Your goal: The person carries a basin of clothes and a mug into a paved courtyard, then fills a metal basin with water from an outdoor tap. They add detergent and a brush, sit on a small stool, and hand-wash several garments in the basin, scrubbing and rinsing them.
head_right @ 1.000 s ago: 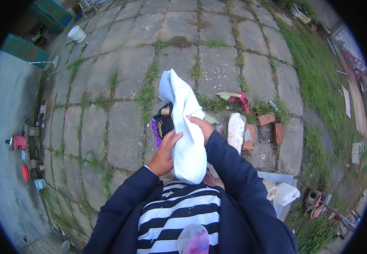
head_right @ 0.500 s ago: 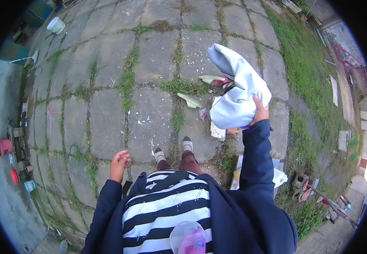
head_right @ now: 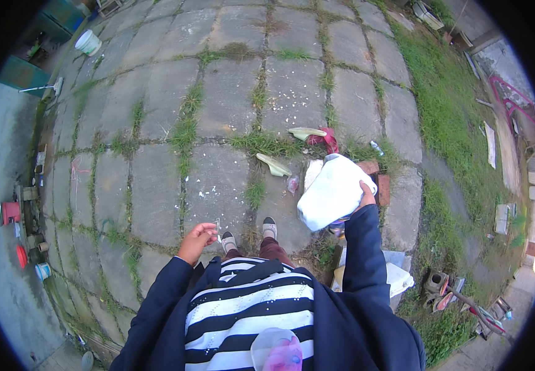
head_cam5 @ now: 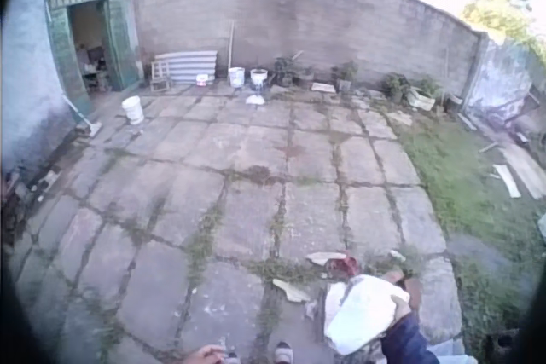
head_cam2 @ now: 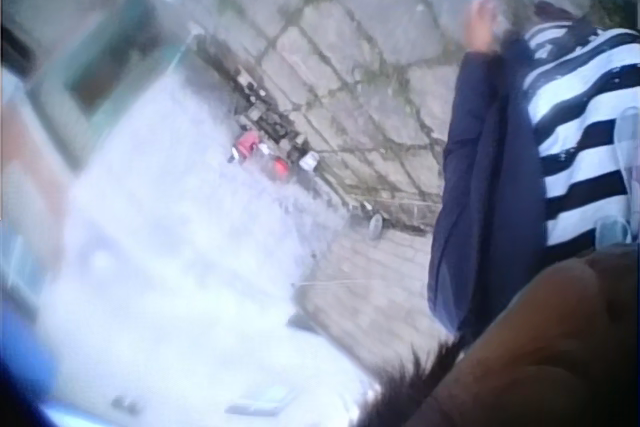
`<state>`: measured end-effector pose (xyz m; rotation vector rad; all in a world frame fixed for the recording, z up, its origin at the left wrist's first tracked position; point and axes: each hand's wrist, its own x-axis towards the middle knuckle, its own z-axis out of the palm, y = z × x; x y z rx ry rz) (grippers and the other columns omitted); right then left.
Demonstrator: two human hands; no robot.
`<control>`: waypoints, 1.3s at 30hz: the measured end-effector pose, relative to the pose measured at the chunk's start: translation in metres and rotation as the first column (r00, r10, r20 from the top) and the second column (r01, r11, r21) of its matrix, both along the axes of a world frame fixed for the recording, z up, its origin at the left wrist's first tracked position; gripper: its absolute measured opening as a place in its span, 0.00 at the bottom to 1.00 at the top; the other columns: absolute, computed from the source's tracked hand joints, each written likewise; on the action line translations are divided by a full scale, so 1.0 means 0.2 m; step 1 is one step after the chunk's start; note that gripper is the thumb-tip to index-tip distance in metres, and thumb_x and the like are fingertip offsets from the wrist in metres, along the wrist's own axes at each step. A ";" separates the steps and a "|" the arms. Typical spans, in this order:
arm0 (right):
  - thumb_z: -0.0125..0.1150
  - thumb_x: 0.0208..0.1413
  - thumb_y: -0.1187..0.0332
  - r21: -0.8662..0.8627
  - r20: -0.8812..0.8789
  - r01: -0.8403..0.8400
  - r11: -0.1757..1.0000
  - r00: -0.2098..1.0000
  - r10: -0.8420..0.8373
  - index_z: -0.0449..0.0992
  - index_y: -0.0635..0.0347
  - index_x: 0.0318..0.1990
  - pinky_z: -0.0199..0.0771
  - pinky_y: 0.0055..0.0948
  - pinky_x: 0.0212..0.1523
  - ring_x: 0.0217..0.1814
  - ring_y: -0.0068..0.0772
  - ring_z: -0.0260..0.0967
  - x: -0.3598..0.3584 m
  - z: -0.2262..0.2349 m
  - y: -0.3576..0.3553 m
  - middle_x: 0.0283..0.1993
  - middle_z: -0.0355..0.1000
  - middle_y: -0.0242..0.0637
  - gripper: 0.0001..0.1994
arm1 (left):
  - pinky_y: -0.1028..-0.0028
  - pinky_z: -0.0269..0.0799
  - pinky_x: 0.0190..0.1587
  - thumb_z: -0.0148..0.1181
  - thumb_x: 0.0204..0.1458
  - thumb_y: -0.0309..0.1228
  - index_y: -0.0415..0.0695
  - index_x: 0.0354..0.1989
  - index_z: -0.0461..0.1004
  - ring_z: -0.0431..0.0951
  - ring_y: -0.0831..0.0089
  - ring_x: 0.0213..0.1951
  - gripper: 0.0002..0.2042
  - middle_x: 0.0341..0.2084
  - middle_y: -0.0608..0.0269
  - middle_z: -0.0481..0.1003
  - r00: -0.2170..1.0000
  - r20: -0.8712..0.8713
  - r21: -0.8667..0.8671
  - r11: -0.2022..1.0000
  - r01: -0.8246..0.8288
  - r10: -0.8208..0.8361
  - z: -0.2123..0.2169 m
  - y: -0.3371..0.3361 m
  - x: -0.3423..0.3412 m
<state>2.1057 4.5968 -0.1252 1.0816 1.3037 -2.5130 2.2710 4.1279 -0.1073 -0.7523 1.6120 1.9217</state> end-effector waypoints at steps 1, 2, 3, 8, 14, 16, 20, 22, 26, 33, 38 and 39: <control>0.54 0.54 0.66 0.001 -0.015 0.003 1.000 1.000 -0.003 0.63 0.62 0.58 0.67 0.44 0.57 0.53 0.49 0.69 -0.06 -0.04 0.01 0.53 0.70 0.47 0.24 | 0.77 0.69 0.44 0.47 0.58 0.28 0.43 0.49 0.69 0.74 0.78 0.38 0.12 0.39 0.64 0.74 1.000 -0.003 0.006 1.000 -0.005 0.005 -0.02 0.00 -0.01; 0.51 0.55 0.63 -0.013 -0.093 -0.046 0.999 0.995 0.044 0.62 0.63 0.60 0.66 0.45 0.58 0.55 0.50 0.68 -0.11 -0.07 0.00 0.55 0.69 0.48 0.25 | 0.77 0.69 0.44 0.47 0.58 0.29 0.43 0.49 0.69 0.74 0.78 0.38 0.12 0.39 0.65 0.74 1.000 0.008 -0.015 1.000 -0.005 0.005 -0.05 -0.01 -0.01; 0.47 0.57 0.58 -0.017 -0.103 -0.143 0.990 0.985 0.140 0.59 0.63 0.62 0.64 0.47 0.60 0.57 0.53 0.66 -0.17 -0.08 -0.01 0.58 0.66 0.49 0.28 | 0.76 0.71 0.44 0.47 0.57 0.28 0.40 0.50 0.69 0.74 0.76 0.37 0.13 0.39 0.60 0.74 0.999 -0.003 -0.006 0.999 -0.052 0.052 -0.03 -0.03 0.00; 0.39 0.57 0.43 -0.320 -0.109 -0.206 0.925 0.978 0.180 0.50 0.54 0.68 0.56 0.57 0.63 0.65 0.56 0.56 -0.48 -0.16 -0.09 0.66 0.56 0.47 0.35 | 0.76 0.72 0.44 0.49 0.58 0.30 0.42 0.50 0.69 0.74 0.78 0.37 0.13 0.39 0.63 0.74 0.987 -0.028 -0.086 0.983 -0.162 0.160 -0.06 -0.26 0.13; 0.45 0.57 0.51 0.142 0.275 -0.153 0.978 0.955 0.110 0.63 0.49 0.58 0.60 0.45 0.55 0.58 0.39 0.63 -0.92 -0.46 -0.31 0.55 0.68 0.35 0.23 | 0.78 0.72 0.37 0.52 0.54 0.30 0.40 0.48 0.71 0.76 0.77 0.33 0.13 0.34 0.62 0.76 0.922 -0.052 -0.303 0.874 -0.380 0.383 -0.22 -0.65 0.52; 0.49 0.56 0.55 0.341 0.137 -0.275 0.899 0.961 0.242 0.54 0.45 0.63 0.56 0.49 0.55 0.63 0.40 0.54 -0.93 -0.61 -0.75 0.62 0.58 0.32 0.27 | 0.76 0.73 0.37 0.51 0.56 0.30 0.41 0.48 0.71 0.77 0.76 0.34 0.13 0.35 0.61 0.76 0.857 -0.018 -0.371 0.792 -0.485 0.516 -0.30 -0.73 0.80; 0.53 0.55 0.62 -0.021 -0.064 -0.728 0.685 0.684 0.726 0.54 0.46 0.63 0.63 0.42 0.54 0.56 0.40 0.61 -0.54 -0.09 -1.88 0.60 0.59 0.38 0.27 | 0.75 0.74 0.33 0.49 0.55 0.30 0.39 0.47 0.71 0.78 0.73 0.33 0.14 0.35 0.59 0.76 0.639 0.109 -0.317 0.636 -0.704 0.761 -0.51 -0.80 1.27; 0.54 0.55 0.65 -0.075 -0.050 -0.835 0.545 0.549 0.834 0.54 0.49 0.62 0.67 0.41 0.50 0.53 0.41 0.63 -0.37 0.03 -2.25 0.59 0.59 0.39 0.27 | 0.75 0.73 0.32 0.48 0.55 0.30 0.39 0.47 0.71 0.78 0.73 0.32 0.14 0.35 0.58 0.76 0.568 0.199 -0.277 0.602 -0.749 0.798 -0.58 -0.88 1.40; 0.55 0.55 0.62 -0.181 -0.013 -0.891 0.416 0.425 0.905 0.59 0.49 0.60 0.70 0.38 0.48 0.49 0.39 0.67 -0.24 0.11 -2.93 0.59 0.61 0.41 0.24 | 0.75 0.73 0.30 0.45 0.56 0.31 0.39 0.47 0.71 0.78 0.72 0.32 0.14 0.34 0.58 0.76 0.472 0.239 -0.287 0.526 -0.801 0.849 -0.60 -1.25 1.41; 0.52 0.57 0.65 -0.069 -0.082 -0.914 0.401 0.405 0.910 0.57 0.50 0.60 0.73 0.29 0.40 0.40 0.32 0.70 -0.43 0.38 -3.76 0.55 0.65 0.39 0.23 | 0.75 0.72 0.39 0.49 0.54 0.30 0.39 0.45 0.72 0.77 0.73 0.32 0.13 0.31 0.59 0.77 0.662 -0.086 -0.440 0.568 -0.696 0.744 -0.30 -2.32 0.86; 0.55 0.55 0.64 -0.048 -0.017 -0.892 0.450 0.451 0.892 0.59 0.47 0.60 0.73 0.28 0.38 0.39 0.27 0.70 -0.84 0.22 -4.20 0.54 0.68 0.36 0.24 | 0.73 0.72 0.39 0.49 0.54 0.32 0.42 0.46 0.73 0.78 0.72 0.33 0.14 0.32 0.60 0.77 0.647 -0.146 -0.455 0.530 -0.716 0.748 -0.34 -2.98 0.55; 0.55 0.55 0.64 -0.065 0.022 -0.886 0.459 0.459 0.888 0.60 0.47 0.60 0.72 0.28 0.38 0.38 0.26 0.70 -0.91 0.16 -4.30 0.53 0.68 0.36 0.24 | 0.73 0.72 0.38 0.49 0.53 0.32 0.42 0.45 0.74 0.78 0.72 0.33 0.14 0.32 0.59 0.78 0.633 -0.130 -0.464 0.518 -0.719 0.763 -0.36 -3.06 0.53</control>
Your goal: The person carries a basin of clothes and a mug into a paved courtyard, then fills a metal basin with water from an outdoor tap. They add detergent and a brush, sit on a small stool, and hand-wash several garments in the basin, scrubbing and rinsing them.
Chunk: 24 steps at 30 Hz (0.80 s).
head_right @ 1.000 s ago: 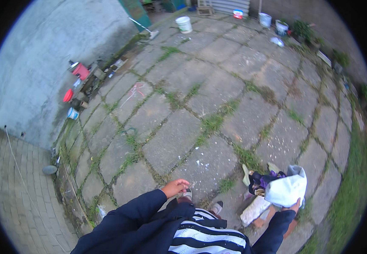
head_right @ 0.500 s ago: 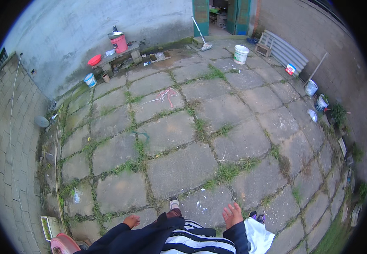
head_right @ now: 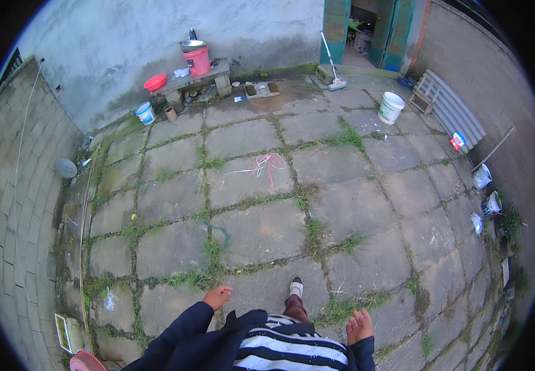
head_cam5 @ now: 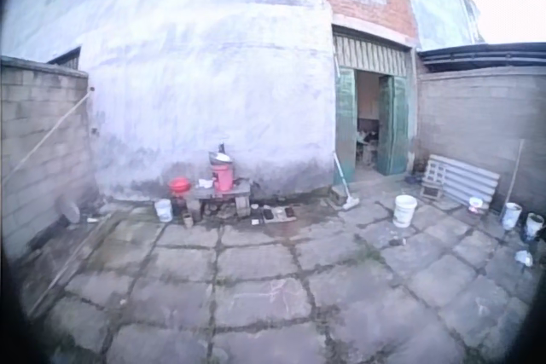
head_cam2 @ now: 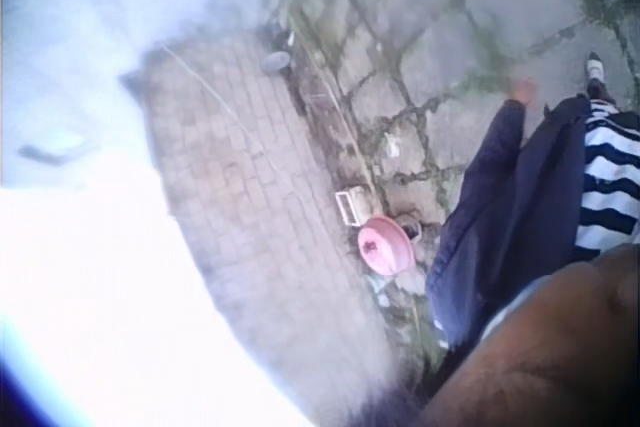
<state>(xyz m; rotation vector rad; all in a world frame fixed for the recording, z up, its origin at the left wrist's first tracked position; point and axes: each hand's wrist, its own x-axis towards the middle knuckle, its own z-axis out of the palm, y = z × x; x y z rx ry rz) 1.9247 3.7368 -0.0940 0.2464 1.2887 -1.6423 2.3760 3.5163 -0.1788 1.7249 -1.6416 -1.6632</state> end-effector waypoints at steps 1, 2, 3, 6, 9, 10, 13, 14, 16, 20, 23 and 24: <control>0.54 0.56 0.63 0.014 0.078 -0.011 1.000 0.997 0.010 0.62 0.50 0.57 0.72 0.26 0.36 0.36 0.25 0.68 -0.09 -0.07 -0.16 0.48 0.70 0.34 0.21 | 0.71 0.73 0.38 0.49 0.53 0.33 0.44 0.45 0.74 0.79 0.70 0.33 0.13 0.32 0.58 0.78 0.999 0.044 -0.043 0.999 -0.012 0.014 -0.13 -0.06 0.04; 0.54 0.56 0.63 -0.012 0.080 -0.044 0.999 0.996 0.045 0.62 0.51 0.57 0.71 0.26 0.36 0.36 0.25 0.68 -0.19 -0.08 -0.39 0.48 0.70 0.34 0.21 | 0.70 0.73 0.39 0.49 0.53 0.34 0.45 0.44 0.75 0.79 0.70 0.33 0.13 0.32 0.57 0.78 0.992 0.106 -0.046 0.997 -0.059 0.064 -0.17 -0.16 0.02; 0.54 0.56 0.63 -0.004 0.104 -0.067 0.998 0.992 0.068 0.62 0.51 0.56 0.71 0.26 0.36 0.35 0.25 0.68 -0.21 -0.06 -0.60 0.48 0.70 0.35 0.20 | 0.70 0.73 0.39 0.49 0.53 0.34 0.45 0.44 0.75 0.79 0.69 0.34 0.14 0.32 0.57 0.78 0.976 0.192 -0.017 0.995 -0.097 0.099 -0.21 -0.19 0.06; 0.52 0.57 0.66 -0.023 -0.048 -0.284 0.958 0.958 0.283 0.63 0.52 0.56 0.70 0.24 0.35 0.33 0.23 0.67 -0.14 0.16 -1.32 0.45 0.71 0.35 0.19 | 0.72 0.76 0.37 0.46 0.53 0.29 0.37 0.47 0.72 0.80 0.67 0.33 0.15 0.36 0.53 0.77 0.800 0.494 0.013 0.923 0.384 -0.339 -0.52 -0.08 0.50; 0.50 0.57 0.68 -0.064 -0.150 -0.514 0.856 0.853 0.501 0.63 0.53 0.56 0.69 0.23 0.35 0.32 0.22 0.66 -0.13 0.33 -2.00 0.43 0.71 0.35 0.18 | 0.68 0.76 0.42 0.50 0.52 0.30 0.37 0.45 0.73 0.80 0.63 0.37 0.15 0.39 0.52 0.77 0.862 0.462 0.213 0.917 -0.336 0.209 -0.68 0.11 0.72; 0.50 0.57 0.68 -0.050 -0.187 -0.520 0.853 0.843 0.504 0.63 0.53 0.56 0.68 0.23 0.34 0.32 0.22 0.66 -0.16 0.35 -2.17 0.42 0.72 0.35 0.18 | 0.66 0.75 0.44 0.53 0.50 0.34 0.41 0.42 0.76 0.79 0.61 0.40 0.14 0.38 0.53 0.78 0.811 0.579 0.275 0.956 -0.103 -0.079 -0.67 0.03 0.63; 0.49 0.57 0.69 -0.036 -0.171 -0.604 0.796 0.789 0.590 0.63 0.53 0.56 0.68 0.22 0.34 0.32 0.21 0.66 -0.03 0.35 -2.74 0.41 0.72 0.35 0.18 | 0.63 0.72 0.47 0.57 0.48 0.40 0.47 0.38 0.79 0.77 0.59 0.45 0.14 0.38 0.54 0.78 0.660 0.624 0.489 0.868 0.088 -0.418 -0.67 0.09 0.67; 0.50 0.57 0.67 -0.024 -0.156 -0.628 0.778 0.771 0.617 0.63 0.52 0.56 0.68 0.22 0.34 0.32 0.21 0.66 0.01 0.32 -2.89 0.41 0.72 0.35 0.18 | 0.62 0.72 0.48 0.56 0.48 0.41 0.47 0.38 0.79 0.77 0.58 0.45 0.14 0.39 0.53 0.78 0.687 0.591 0.535 0.843 0.058 -0.423 -0.71 0.11 0.72; 0.52 0.57 0.64 -0.001 -0.157 -0.661 0.750 0.741 0.653 0.63 0.51 0.56 0.69 0.23 0.34 0.32 0.22 0.66 0.05 0.26 -3.17 0.42 0.71 0.34 0.19 | 0.62 0.71 0.48 0.56 0.48 0.42 0.48 0.39 0.79 0.76 0.57 0.47 0.15 0.40 0.53 0.77 0.765 0.539 0.550 0.835 -0.003 -0.352 -0.76 -0.10 0.71; 0.54 0.56 0.63 0.061 -0.049 -0.598 0.799 0.798 0.601 0.63 0.49 0.57 0.70 0.24 0.34 0.32 0.22 0.67 0.01 0.20 -3.58 0.42 0.72 0.33 0.20 | 0.61 0.70 0.50 0.55 0.49 0.44 0.50 0.42 0.78 0.74 0.57 0.49 0.16 0.42 0.54 0.77 0.909 0.408 0.549 0.817 -0.176 -0.079 -0.83 -0.77 0.57; 0.53 0.56 0.64 0.163 -0.048 -0.569 0.806 0.811 0.583 0.63 0.50 0.57 0.70 0.24 0.33 0.32 0.23 0.66 0.01 0.26 -3.94 0.42 0.71 0.34 0.20 | 0.60 0.72 0.44 0.53 0.50 0.42 0.45 0.37 0.77 0.78 0.59 0.42 0.14 0.37 0.56 0.78 0.829 0.321 0.352 0.870 0.345 -0.459 -0.76 -1.51 0.54; 0.52 0.56 0.65 0.177 -0.062 -0.545 0.819 0.825 0.562 0.62 0.51 0.57 0.69 0.24 0.33 0.32 0.24 0.65 0.01 0.28 -4.09 0.42 0.71 0.35 0.20 | 0.60 0.73 0.41 0.53 0.49 0.42 0.44 0.32 0.77 0.78 0.57 0.39 0.14 0.35 0.53 0.77 0.847 0.358 0.170 0.920 0.354 -0.392 -0.71 -1.72 0.54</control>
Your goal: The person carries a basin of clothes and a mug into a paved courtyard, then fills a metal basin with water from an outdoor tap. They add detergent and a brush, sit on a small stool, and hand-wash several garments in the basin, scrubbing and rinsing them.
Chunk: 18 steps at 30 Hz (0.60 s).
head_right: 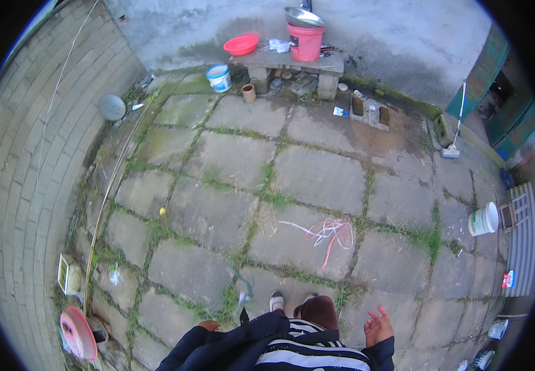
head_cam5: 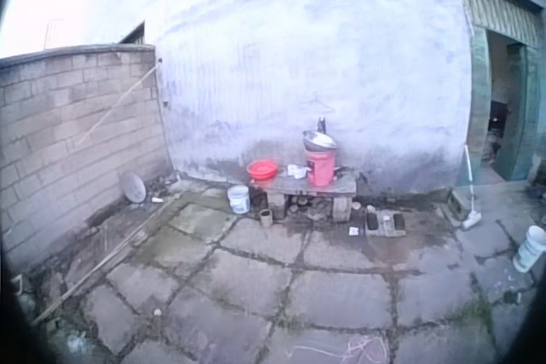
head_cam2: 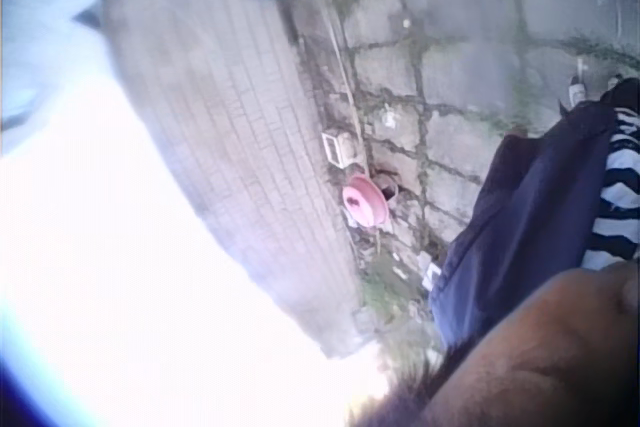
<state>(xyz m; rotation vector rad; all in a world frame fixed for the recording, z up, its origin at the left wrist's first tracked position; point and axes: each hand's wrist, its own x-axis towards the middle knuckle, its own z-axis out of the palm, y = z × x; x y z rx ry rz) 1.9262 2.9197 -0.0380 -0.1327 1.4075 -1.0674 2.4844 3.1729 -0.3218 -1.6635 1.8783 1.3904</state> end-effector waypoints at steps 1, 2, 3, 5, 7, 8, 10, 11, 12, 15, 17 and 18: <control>0.52 0.56 0.64 -0.013 -0.006 0.017 1.000 1.000 -0.017 0.62 0.50 0.57 0.69 0.24 0.33 0.32 0.24 0.65 -0.01 -0.01 -0.14 0.42 0.71 0.35 0.20 | 0.59 0.74 0.39 0.52 0.48 0.41 0.43 0.27 0.76 0.79 0.55 0.37 0.14 0.32 0.50 0.77 0.999 -0.046 -0.177 0.984 -0.017 0.009 0.03 -0.19 0.01; 0.52 0.57 0.64 -0.034 0.002 0.029 0.999 1.000 -0.028 0.63 0.50 0.57 0.69 0.24 0.33 0.32 0.24 0.65 -0.03 -0.03 -0.31 0.42 0.71 0.35 0.20 | 0.60 0.74 0.39 0.52 0.49 0.41 0.43 0.33 0.75 0.79 0.55 0.38 0.14 0.34 0.52 0.77 0.976 -0.033 0.015 0.977 -0.214 0.214 0.01 -0.37 0.06; 0.52 0.57 0.64 -0.053 0.010 0.040 0.998 0.999 -0.039 0.63 0.50 0.56 0.69 0.24 0.33 0.32 0.24 0.65 -0.05 -0.06 -0.47 0.41 0.71 0.35 0.19 | 0.60 0.74 0.39 0.53 0.50 0.40 0.42 0.38 0.74 0.79 0.56 0.38 0.14 0.37 0.54 0.77 0.913 0.016 0.201 0.893 -0.402 0.407 0.00 -0.54 0.11; 0.52 0.57 0.63 -0.093 0.030 0.055 0.994 0.998 -0.052 0.64 0.50 0.55 0.70 0.24 0.33 0.32 0.24 0.66 -0.08 -0.13 -0.82 0.40 0.71 0.35 0.18 | 0.60 0.74 0.39 0.56 0.50 0.37 0.41 0.39 0.74 0.78 0.54 0.37 0.14 0.40 0.54 0.77 0.699 0.171 0.367 0.613 -0.699 0.695 -0.02 -0.98 0.11; 0.52 0.57 0.63 -0.148 0.057 0.046 0.988 0.998 -0.038 0.64 0.50 0.54 0.70 0.25 0.33 0.32 0.25 0.66 -0.08 -0.18 -1.31 0.40 0.72 0.36 0.17 | 0.59 0.74 0.41 0.57 0.50 0.38 0.42 0.37 0.76 0.79 0.56 0.39 0.13 0.39 0.53 0.77 0.951 0.228 0.099 0.967 -0.236 0.209 0.07 -1.42 0.08; 0.52 0.58 0.63 -0.172 0.084 0.016 0.985 0.996 -0.001 0.65 0.50 0.54 0.70 0.25 0.33 0.32 0.25 0.67 -0.07 -0.17 -1.61 0.40 0.72 0.36 0.17 | 0.60 0.74 0.44 0.56 0.49 0.39 0.44 0.36 0.78 0.78 0.57 0.41 0.13 0.38 0.53 0.78 0.924 0.316 0.052 0.968 -0.245 0.217 0.09 -1.62 0.03; 0.52 0.58 0.63 -0.121 0.177 -0.031 0.992 0.983 0.053 0.65 0.51 0.53 0.70 0.26 0.33 0.33 0.26 0.67 0.09 -0.20 -2.01 0.40 0.72 0.37 0.16 | 0.60 0.73 0.47 0.58 0.47 0.41 0.45 0.35 0.79 0.77 0.58 0.45 0.13 0.39 0.54 0.77 0.835 0.470 0.119 0.917 -0.381 0.286 0.09 -1.70 0.06; 0.51 0.58 0.63 -0.146 0.211 -0.097 0.984 0.969 0.127 0.64 0.51 0.54 0.70 0.26 0.34 0.33 0.27 0.68 0.22 -0.20 -2.25 0.40 0.72 0.38 0.17 | 0.60 0.73 0.48 0.61 0.46 0.41 0.45 0.39 0.78 0.76 0.57 0.46 0.16 0.41 0.50 0.77 0.886 0.279 0.137 0.898 -0.418 0.370 0.11 -1.71 0.16; 0.51 0.58 0.64 -0.182 0.194 -0.148 0.972 0.964 0.183 0.63 0.51 0.55 0.70 0.27 0.34 0.33 0.27 0.68 0.33 -0.13 -2.49 0.40 0.72 0.39 0.17 | 0.60 0.73 0.48 0.61 0.46 0.41 0.45 0.40 0.77 0.76 0.56 0.46 0.16 0.41 0.50 0.76 0.861 0.270 0.190 0.853 -0.486 0.430 0.09 -1.81 0.15; 0.49 0.59 0.66 -0.271 0.097 -0.368 0.890 0.909 0.405 0.60 0.51 0.57 0.71 0.27 0.35 0.34 0.28 0.68 0.60 0.04 -3.12 0.41 0.72 0.41 0.19 | 0.59 0.73 0.47 0.61 0.46 0.41 0.46 0.42 0.76 0.76 0.55 0.45 0.17 0.40 0.48 0.76 0.800 0.327 0.218 0.783 -0.582 0.504 -0.01 -2.27 0.11; 0.49 0.59 0.67 -0.324 0.117 -0.426 0.845 0.868 0.483 0.60 0.51 0.58 0.71 0.28 0.35 0.34 0.29 0.69 0.76 0.03 -3.49 0.42 0.72 0.41 0.19 | 0.59 0.73 0.46 0.61 0.47 0.41 0.46 0.43 0.75 0.77 0.54 0.44 0.17 0.40 0.47 0.76 0.758 0.372 0.197 0.752 -0.629 0.536 0.03 -2.60 0.17; 0.48 0.59 0.66 -0.334 0.125 -0.427 0.840 0.864 0.488 0.60 0.51 0.58 0.71 0.28 0.36 0.35 0.30 0.69 0.81 0.01 -3.67 0.42 0.72 0.42 0.19 | 0.58 0.73 0.46 0.60 0.47 0.41 0.46 0.44 0.74 0.77 0.54 0.44 0.18 0.40 0.46 0.75 0.741 0.386 0.180 0.742 -0.645 0.550 0.05 -2.79 0.23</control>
